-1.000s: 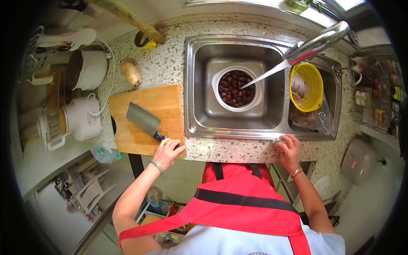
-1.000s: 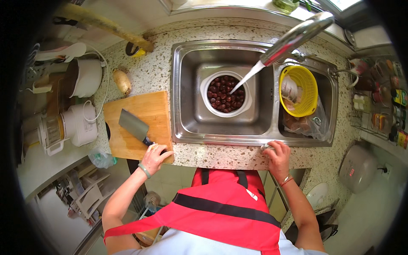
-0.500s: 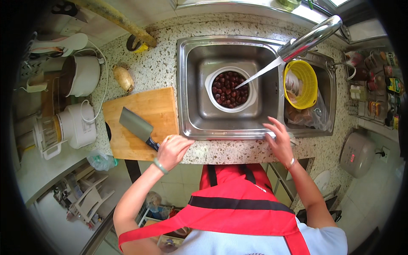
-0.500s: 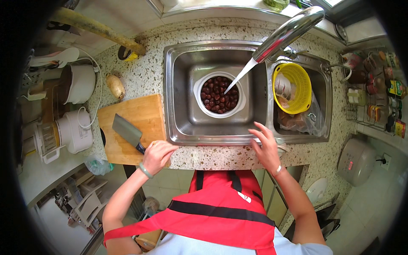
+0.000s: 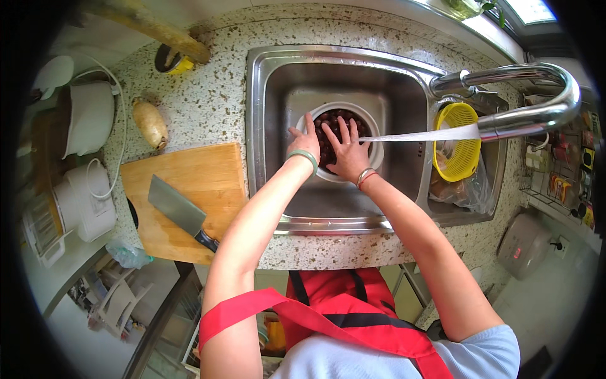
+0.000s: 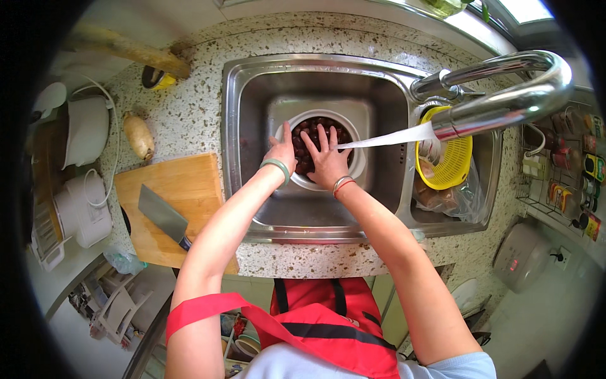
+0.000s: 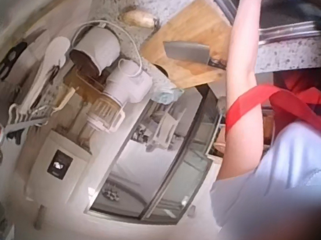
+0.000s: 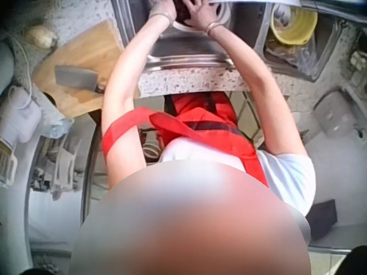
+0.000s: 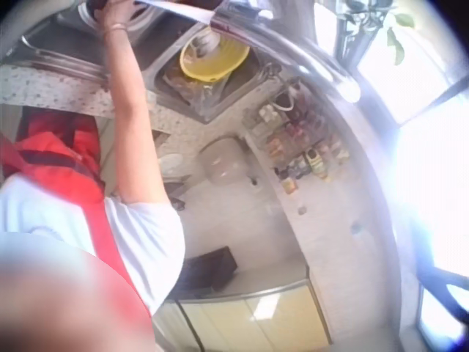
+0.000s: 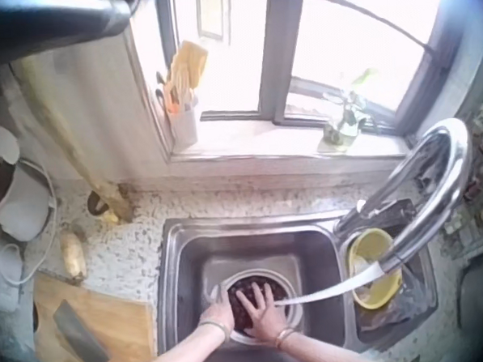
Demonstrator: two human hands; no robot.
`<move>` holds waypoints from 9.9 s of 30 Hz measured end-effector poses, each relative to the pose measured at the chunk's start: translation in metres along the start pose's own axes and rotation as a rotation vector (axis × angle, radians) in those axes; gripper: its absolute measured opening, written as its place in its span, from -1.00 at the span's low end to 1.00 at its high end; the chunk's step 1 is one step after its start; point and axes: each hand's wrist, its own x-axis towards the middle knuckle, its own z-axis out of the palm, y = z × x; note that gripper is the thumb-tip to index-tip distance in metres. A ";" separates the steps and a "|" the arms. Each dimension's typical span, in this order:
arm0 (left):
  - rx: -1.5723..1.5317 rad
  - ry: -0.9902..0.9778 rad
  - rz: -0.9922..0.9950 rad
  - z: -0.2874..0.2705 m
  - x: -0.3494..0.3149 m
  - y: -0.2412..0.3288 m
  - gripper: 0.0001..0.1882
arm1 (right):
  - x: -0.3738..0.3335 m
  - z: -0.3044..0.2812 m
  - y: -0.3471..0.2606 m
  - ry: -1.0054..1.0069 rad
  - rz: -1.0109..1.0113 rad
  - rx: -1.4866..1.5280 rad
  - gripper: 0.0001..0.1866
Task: The person retrieves a white bowl and a plastic bag of red dates from a cabinet, then pours the dates into the bowl. They wash the dates under running water in the sink, transfer them into a black pot, add sugar, and fill the pot with water before placing it on the stove.
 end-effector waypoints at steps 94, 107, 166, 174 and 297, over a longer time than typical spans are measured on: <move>-0.072 -0.072 0.102 0.017 0.008 -0.023 0.15 | 0.012 0.007 0.036 0.395 0.182 0.711 -0.48; -0.090 -0.069 0.093 0.017 0.009 -0.023 0.17 | 0.038 0.014 0.018 0.051 0.145 0.468 -0.47; -0.094 -0.107 0.090 0.010 0.007 -0.023 0.07 | 0.001 0.003 0.025 0.258 0.131 0.809 -0.56; -0.114 -0.055 0.134 0.016 0.010 -0.023 0.23 | 0.007 0.006 -0.028 0.196 0.024 0.056 -0.27; -0.250 0.082 0.137 -0.007 0.017 -0.033 -0.42 | -0.042 0.081 0.108 -0.096 0.624 0.904 -0.59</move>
